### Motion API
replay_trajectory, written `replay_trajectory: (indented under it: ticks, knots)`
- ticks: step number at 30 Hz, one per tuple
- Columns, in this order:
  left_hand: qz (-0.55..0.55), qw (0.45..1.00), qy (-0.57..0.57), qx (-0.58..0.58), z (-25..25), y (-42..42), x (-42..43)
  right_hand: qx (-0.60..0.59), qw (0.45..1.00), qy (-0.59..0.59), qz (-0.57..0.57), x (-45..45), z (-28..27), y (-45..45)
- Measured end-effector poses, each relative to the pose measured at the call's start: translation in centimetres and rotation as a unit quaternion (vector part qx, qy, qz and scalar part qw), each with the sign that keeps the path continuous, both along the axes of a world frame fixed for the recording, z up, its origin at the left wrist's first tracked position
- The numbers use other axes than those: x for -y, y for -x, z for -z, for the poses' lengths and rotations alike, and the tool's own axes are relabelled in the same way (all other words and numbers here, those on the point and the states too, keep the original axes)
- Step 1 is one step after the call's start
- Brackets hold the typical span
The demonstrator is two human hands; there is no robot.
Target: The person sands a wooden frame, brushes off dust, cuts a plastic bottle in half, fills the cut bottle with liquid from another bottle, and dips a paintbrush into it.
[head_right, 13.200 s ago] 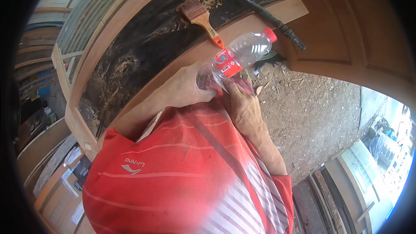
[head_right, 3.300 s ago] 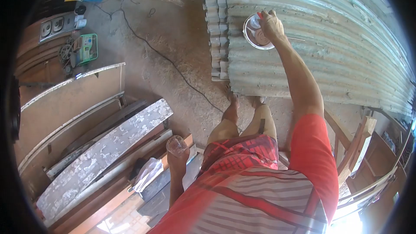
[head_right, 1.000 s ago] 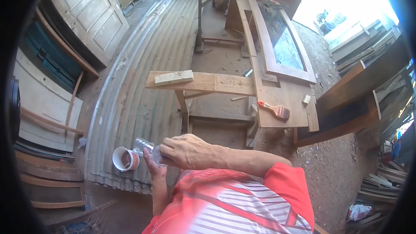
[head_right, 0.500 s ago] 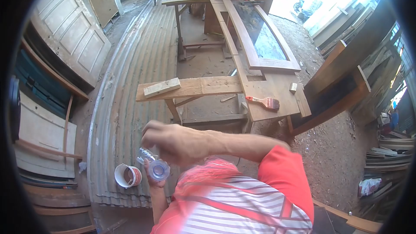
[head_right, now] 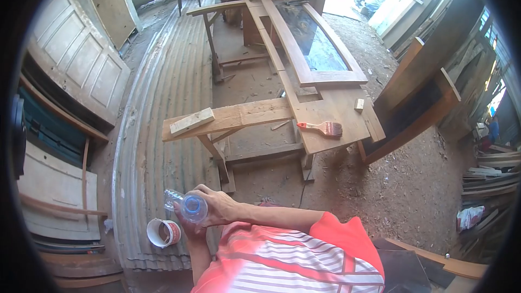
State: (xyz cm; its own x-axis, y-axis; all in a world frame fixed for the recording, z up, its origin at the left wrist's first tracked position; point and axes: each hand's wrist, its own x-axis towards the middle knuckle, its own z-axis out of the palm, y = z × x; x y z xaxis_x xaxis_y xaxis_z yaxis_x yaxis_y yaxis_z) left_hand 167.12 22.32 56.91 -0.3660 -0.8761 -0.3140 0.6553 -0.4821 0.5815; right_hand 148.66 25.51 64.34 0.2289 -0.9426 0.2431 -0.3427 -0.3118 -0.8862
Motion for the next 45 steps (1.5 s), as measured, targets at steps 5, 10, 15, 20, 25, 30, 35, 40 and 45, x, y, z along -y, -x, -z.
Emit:
replay_trajectory:
  ticks: [5, 10, 15, 20, 25, 30, 35, 40, 45]
  knots:
    - [-0.001, 0.994, 0.070, 0.087, 3.8, 0.6, -0.6, 0.007, 0.998, 0.066, 0.024, 0.3, 0.4, 0.6]
    - [-0.073, 0.937, 0.226, 0.257, 1.4, 1.5, -1.3, 0.022, 0.998, 0.028, 0.052, -0.8, -0.6, 2.7]
    - [-0.131, 0.954, 0.183, 0.200, 1.3, 0.1, 0.4, 0.114, 0.988, -0.050, 0.096, -2.2, -2.5, 6.1]
    - [-0.142, 0.944, 0.174, 0.244, -0.6, -0.3, 0.0, 0.197, 0.971, -0.098, 0.092, -4.0, -3.6, 9.0]
    - [-0.113, 0.903, 0.281, 0.304, 1.8, -0.2, 1.0, 0.197, 0.971, -0.108, 0.077, -5.1, -3.5, 10.0]
    - [-0.052, 0.867, 0.309, 0.386, -2.8, 1.9, 1.8, 0.110, 0.988, -0.099, 0.047, -4.6, -5.0, 10.4]
    - [-0.078, 0.745, 0.425, 0.508, -6.2, 2.1, 3.4, -0.126, 0.987, -0.085, 0.045, -2.7, -5.5, 11.1]
    - [-0.081, 0.783, 0.391, 0.477, -5.6, 1.2, 2.6, -0.300, 0.950, -0.088, 0.015, -2.2, -8.9, 9.3]
    - [-0.064, 0.778, 0.377, 0.498, -5.2, 0.8, 1.6, -0.339, 0.936, -0.092, 0.002, -1.3, -8.9, 8.7]
